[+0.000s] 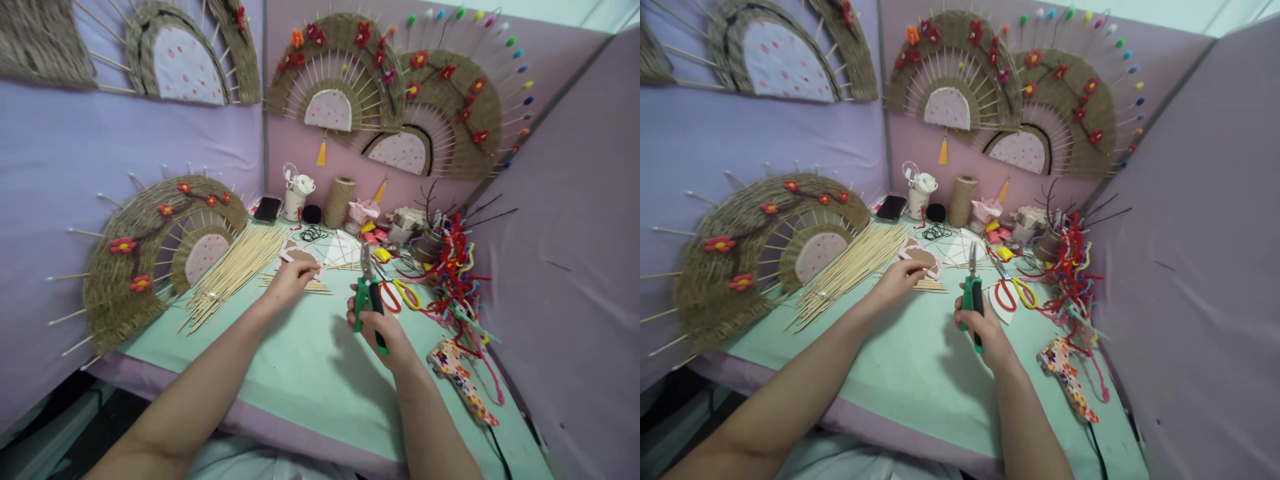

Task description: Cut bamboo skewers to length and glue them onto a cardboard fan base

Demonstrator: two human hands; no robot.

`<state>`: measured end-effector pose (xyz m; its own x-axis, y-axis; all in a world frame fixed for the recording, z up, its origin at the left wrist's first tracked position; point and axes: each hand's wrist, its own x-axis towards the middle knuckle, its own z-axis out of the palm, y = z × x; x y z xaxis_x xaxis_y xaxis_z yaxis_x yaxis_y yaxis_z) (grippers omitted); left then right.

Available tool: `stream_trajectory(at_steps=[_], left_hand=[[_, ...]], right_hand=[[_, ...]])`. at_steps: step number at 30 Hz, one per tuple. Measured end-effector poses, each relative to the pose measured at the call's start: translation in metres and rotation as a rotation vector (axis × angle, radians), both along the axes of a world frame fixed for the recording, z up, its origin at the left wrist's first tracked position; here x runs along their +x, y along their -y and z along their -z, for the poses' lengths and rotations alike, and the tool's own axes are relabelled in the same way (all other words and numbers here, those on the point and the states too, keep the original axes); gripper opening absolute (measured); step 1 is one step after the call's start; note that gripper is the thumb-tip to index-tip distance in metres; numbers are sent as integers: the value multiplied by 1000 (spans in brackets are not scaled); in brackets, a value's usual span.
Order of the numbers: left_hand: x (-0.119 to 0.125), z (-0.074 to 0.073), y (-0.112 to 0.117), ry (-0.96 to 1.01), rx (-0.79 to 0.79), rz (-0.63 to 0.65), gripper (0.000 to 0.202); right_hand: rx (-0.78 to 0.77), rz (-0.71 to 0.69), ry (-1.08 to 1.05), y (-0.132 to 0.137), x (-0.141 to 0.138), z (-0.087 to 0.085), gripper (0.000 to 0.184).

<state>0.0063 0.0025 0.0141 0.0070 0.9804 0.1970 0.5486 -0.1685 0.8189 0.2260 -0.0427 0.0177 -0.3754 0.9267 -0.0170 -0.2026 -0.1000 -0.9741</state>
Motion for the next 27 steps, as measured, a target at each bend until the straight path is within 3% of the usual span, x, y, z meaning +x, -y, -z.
stream_trajectory(at_steps=[5,11,19,27], left_hand=[[-1,-7,0,380,-121,-5,36],[4,-9,3,626,-141,15,38],[7,-10,8,508,-290,160,40],[1,-10,9,381,-310,185,33]], right_hand=[[-8,-166,330,4,-1,3,37],[-18,-214,477,7,-3,-4,36],[7,-231,547,9,-3,-12,45],[-11,-276,513,8,0,-6,41]])
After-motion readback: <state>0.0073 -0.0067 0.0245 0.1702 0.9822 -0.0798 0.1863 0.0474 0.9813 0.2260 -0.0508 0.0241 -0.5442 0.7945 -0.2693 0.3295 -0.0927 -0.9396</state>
